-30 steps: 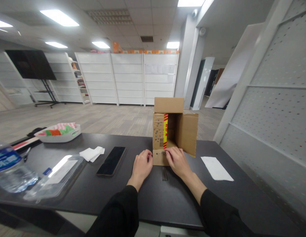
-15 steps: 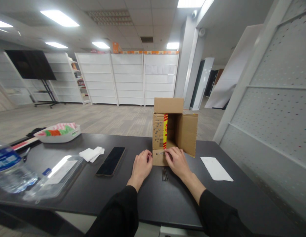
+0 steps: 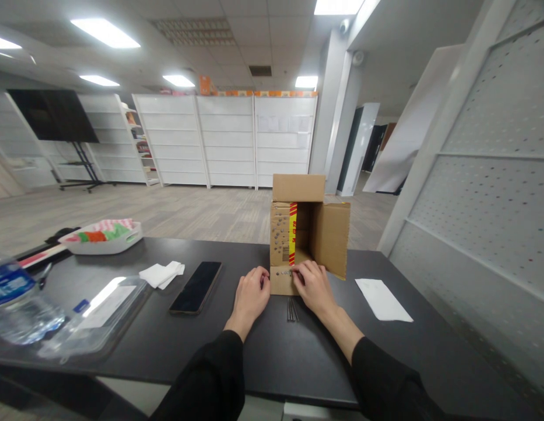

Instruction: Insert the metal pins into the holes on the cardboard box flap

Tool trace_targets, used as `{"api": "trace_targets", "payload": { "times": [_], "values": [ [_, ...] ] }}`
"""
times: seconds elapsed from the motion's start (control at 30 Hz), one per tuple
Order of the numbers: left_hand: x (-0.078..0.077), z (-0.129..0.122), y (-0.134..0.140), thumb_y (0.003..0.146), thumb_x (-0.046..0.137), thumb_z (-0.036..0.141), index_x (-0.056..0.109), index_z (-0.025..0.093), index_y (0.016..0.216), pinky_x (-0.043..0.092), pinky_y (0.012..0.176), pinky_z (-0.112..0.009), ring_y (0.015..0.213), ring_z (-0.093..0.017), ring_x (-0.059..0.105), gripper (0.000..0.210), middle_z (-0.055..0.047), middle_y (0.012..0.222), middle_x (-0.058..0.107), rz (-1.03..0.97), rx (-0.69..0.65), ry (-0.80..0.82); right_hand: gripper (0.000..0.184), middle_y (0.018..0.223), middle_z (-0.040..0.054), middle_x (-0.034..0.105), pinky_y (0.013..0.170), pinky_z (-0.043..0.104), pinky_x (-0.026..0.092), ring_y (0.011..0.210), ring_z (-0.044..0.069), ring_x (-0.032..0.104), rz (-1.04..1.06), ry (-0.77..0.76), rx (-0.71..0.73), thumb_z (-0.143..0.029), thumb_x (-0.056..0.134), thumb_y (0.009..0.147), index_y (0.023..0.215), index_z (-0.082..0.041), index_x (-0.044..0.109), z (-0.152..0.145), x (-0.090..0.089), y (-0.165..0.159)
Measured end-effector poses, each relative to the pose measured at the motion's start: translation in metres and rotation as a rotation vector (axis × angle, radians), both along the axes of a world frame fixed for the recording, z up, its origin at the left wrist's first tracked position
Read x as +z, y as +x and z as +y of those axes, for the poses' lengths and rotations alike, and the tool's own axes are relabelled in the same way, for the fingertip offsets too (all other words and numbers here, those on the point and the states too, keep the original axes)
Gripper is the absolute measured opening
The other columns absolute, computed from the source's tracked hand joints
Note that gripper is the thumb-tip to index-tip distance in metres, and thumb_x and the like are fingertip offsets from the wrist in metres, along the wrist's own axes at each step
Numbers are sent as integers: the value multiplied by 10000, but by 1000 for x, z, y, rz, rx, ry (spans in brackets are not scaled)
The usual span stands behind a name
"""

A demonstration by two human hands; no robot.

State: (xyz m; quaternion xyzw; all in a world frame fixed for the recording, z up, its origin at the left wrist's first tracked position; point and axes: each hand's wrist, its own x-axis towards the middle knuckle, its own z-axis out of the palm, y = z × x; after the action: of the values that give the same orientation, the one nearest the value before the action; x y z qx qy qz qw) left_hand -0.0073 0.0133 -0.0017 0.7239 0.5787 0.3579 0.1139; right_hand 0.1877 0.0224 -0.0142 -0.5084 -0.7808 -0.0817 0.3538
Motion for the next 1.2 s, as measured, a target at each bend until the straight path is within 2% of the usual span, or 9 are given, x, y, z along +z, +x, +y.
{"api": "trace_targets", "payload": {
  "times": [0.77, 0.9, 1.03, 1.1, 1.2],
  "values": [
    [0, 0, 0, 875, 465, 146, 604, 196, 878, 384, 707, -277, 750, -153, 606, 148, -28, 842, 681, 11, 10, -7, 118, 892, 50, 625, 785, 364, 358, 897, 233, 556, 12, -7, -37, -179, 508, 924, 888, -212, 615, -15, 11, 1],
    [0, 0, 0, 878, 474, 150, 608, 198, 875, 381, 697, -275, 753, -154, 611, 142, -26, 839, 682, 19, 9, -10, 117, 940, 58, 637, 808, 369, 377, 931, 238, 567, 30, -43, 27, -189, 508, 921, 929, -219, 621, -28, 20, 5],
    [0, 0, 0, 876, 473, 145, 598, 197, 872, 379, 696, -270, 742, -149, 607, 135, -26, 846, 680, 13, 4, 0, 152, 1052, 63, 655, 875, 374, 390, 1029, 241, 568, 15, -133, 201, -190, 555, 894, 1033, -222, 607, -45, 28, 6],
    [0, 0, 0, 876, 466, 145, 594, 197, 872, 381, 696, -270, 737, -149, 602, 138, -26, 848, 677, 8, -2, -3, 219, 1094, 62, 663, 903, 381, 386, 1053, 243, 563, -29, -170, 281, -204, 595, 873, 1091, -222, 593, -54, 29, 5],
    [0, 0, 0, 878, 459, 147, 594, 197, 872, 385, 695, -270, 730, -148, 598, 144, -27, 838, 671, 8, -2, -7, 266, 1111, 67, 673, 904, 387, 388, 1036, 245, 567, -81, -210, 326, -244, 628, 856, 1118, -221, 586, -64, 25, 4]
  ]
}}
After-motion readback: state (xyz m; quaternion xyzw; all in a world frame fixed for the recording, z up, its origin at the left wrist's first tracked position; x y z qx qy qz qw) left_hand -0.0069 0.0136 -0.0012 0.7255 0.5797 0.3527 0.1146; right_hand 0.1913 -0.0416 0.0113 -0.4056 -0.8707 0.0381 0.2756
